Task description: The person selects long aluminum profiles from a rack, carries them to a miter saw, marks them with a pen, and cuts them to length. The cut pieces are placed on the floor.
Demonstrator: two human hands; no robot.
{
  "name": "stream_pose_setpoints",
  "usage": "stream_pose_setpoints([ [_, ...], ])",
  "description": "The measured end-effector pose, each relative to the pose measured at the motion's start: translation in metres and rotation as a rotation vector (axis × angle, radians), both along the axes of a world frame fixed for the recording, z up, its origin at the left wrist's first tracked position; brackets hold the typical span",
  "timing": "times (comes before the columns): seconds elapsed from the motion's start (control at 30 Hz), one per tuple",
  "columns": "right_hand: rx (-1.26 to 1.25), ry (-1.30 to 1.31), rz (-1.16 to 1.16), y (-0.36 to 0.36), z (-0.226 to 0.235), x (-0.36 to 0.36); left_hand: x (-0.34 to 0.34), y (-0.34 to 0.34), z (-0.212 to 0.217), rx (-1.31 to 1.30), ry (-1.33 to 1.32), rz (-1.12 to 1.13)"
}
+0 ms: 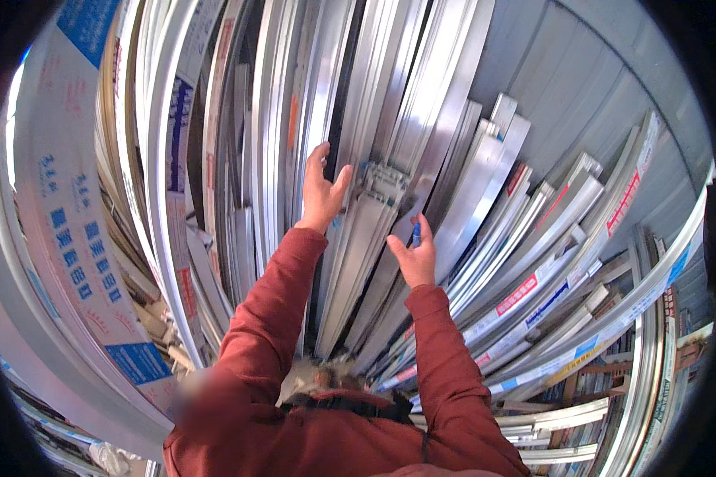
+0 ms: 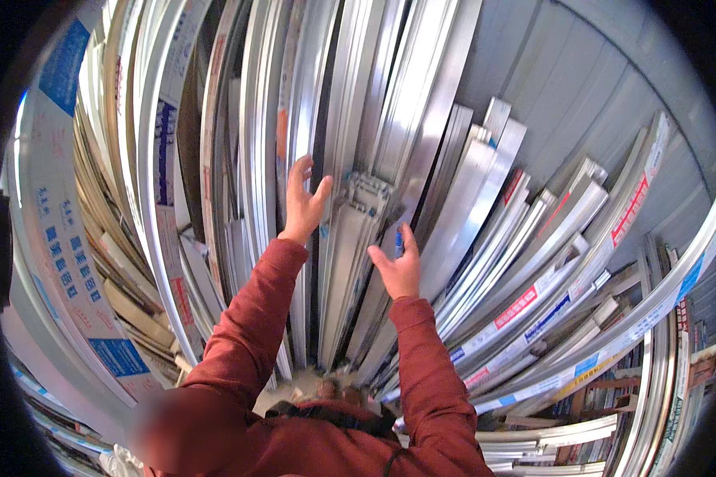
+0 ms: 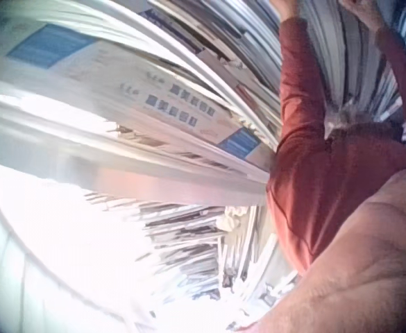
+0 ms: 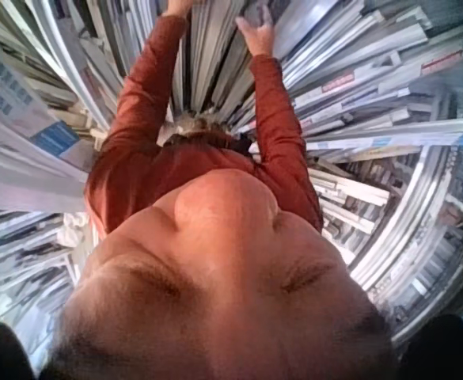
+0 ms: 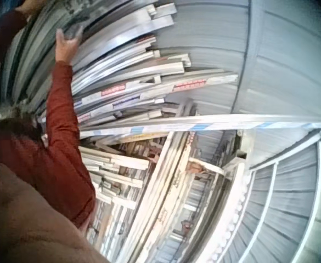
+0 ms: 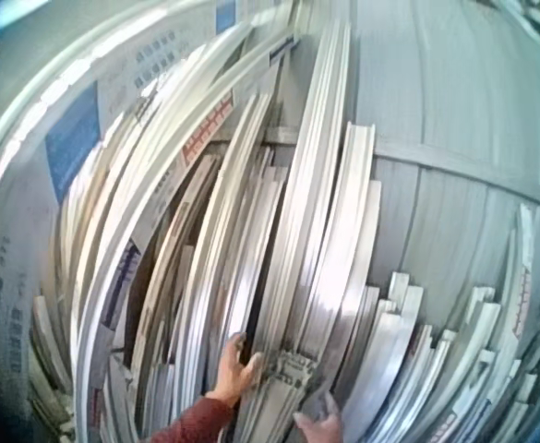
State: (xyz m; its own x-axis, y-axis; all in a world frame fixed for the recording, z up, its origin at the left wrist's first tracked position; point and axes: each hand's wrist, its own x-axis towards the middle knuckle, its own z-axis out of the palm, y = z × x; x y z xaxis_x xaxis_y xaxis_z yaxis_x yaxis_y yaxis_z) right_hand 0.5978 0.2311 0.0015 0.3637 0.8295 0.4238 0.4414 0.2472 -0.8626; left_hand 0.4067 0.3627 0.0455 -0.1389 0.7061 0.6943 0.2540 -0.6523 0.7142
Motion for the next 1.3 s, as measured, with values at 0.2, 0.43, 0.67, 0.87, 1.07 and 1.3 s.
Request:
stream_pose_setpoints([
  [0.2,-0.154,-0.049,0.021,0.037,0.012,-0.018,0.026,0.051,0.088,-0.082,0.166,-0.037],
  [0.43,-0.15,0.037,0.043,0.044,0.005,-0.023,0.024,0.067,0.097,-0.281,0.052,-0.209],
  [0.67,-0.139,0.129,0.01,0.02,0.008,-0.021,0.013,0.031,0.097,-0.214,-0.046,-0.187],
  [0.87,-0.153,0.093,-0.01,0.013,-0.01,-0.01,0.026,0.04,0.096,-0.199,0.051,-0.2],
  [1.07,-0.185,0.091,-0.001,0.023,-0.017,-0.005,0.016,0.055,0.123,-0.386,-0.134,-0.634],
  [1.3,-0.156,0.03,-0.007,0.018,-0.009,-0.015,0.012,0.08,0.143,-0.226,-0.104,-0.48],
])
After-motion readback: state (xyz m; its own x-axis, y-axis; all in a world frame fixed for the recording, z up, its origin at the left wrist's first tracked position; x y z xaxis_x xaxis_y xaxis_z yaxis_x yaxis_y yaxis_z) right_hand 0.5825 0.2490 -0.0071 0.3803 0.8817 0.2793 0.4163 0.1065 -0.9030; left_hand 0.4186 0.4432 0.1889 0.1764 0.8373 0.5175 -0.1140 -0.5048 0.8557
